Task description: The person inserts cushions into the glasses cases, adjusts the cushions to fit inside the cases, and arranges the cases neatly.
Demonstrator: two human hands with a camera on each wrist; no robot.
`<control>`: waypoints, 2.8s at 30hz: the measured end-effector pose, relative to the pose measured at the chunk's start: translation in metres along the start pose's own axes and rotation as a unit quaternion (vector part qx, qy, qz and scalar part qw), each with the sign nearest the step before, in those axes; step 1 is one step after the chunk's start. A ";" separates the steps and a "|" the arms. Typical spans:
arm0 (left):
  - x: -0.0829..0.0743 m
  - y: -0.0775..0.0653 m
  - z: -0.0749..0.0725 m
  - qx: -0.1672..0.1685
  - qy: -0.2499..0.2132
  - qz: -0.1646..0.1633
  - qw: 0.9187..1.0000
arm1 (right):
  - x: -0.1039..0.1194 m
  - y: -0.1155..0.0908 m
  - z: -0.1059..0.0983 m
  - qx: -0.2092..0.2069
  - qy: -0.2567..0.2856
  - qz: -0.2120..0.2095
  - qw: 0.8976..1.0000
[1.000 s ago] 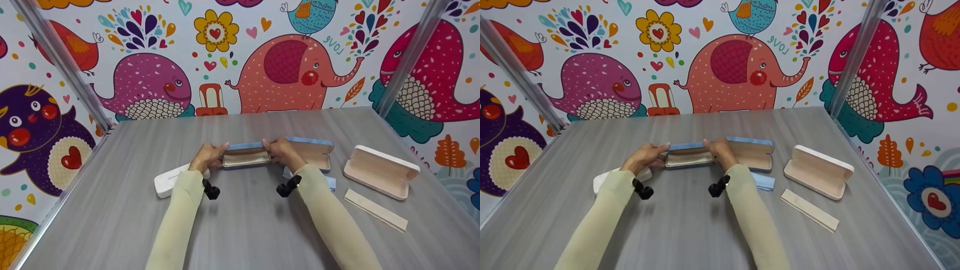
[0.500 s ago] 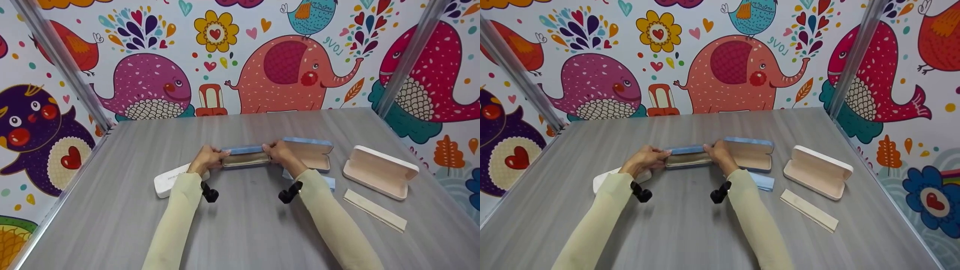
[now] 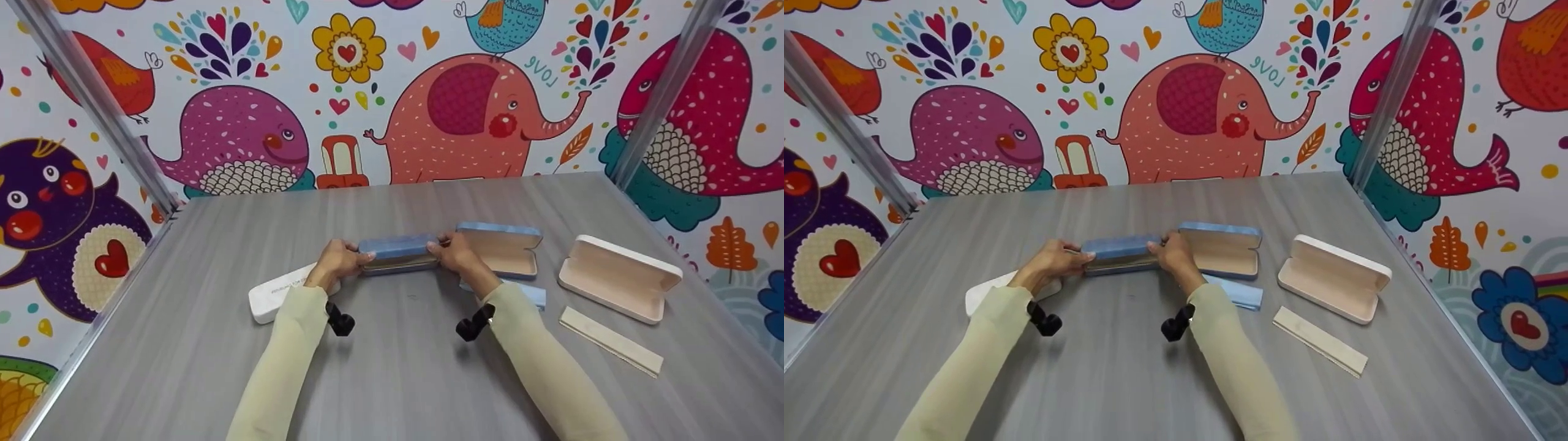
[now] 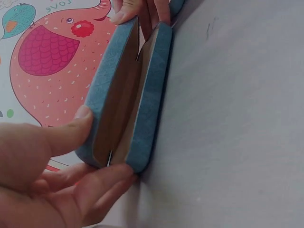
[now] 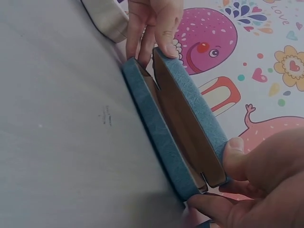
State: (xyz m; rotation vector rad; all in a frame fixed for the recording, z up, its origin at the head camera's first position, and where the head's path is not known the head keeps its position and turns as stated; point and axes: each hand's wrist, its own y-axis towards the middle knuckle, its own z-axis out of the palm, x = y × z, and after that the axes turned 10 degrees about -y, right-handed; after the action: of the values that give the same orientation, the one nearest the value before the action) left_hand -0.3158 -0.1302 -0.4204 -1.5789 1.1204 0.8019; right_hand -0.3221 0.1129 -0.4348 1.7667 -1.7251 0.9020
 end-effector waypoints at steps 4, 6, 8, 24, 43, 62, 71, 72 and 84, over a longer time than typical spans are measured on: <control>0.001 -0.001 0.000 0.000 -0.002 0.016 1.000 | -0.001 -0.002 0.001 -0.013 -0.008 -0.010 1.000; 0.002 -0.001 0.000 0.000 -0.001 0.023 1.000 | -0.002 -0.003 0.002 -0.018 -0.015 -0.012 1.000; 0.003 -0.002 -0.001 -0.003 0.006 0.030 1.000 | -0.002 -0.004 0.003 -0.024 -0.021 -0.015 0.999; 0.007 -0.004 0.002 -0.025 -0.011 0.053 0.998 | -0.006 -0.007 0.013 -0.044 -0.033 -0.016 0.998; 0.006 -0.016 0.018 -0.101 0.073 0.128 0.984 | 0.008 -0.020 -0.009 -0.011 -0.043 -0.011 0.999; -0.028 -0.072 0.040 -0.085 0.026 0.205 0.975 | 0.002 -0.071 -0.066 -0.024 -0.049 -0.059 0.997; -0.022 -0.080 0.064 -0.062 0.003 0.285 0.957 | -0.016 -0.095 -0.082 -0.061 -0.079 -0.060 0.993; -0.022 -0.080 0.067 -0.057 -0.002 0.293 0.954 | -0.019 -0.097 -0.083 -0.065 -0.083 -0.062 0.992; -0.007 -0.076 0.107 0.023 -0.003 0.252 0.968 | -0.046 -0.113 -0.097 -0.109 -0.107 -0.046 0.987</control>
State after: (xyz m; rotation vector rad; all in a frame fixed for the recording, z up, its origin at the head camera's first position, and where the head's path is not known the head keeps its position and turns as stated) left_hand -0.2445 -0.0204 -0.4178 -1.2607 1.5523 1.0991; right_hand -0.2190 0.2230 -0.3961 1.8299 -1.7796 0.4778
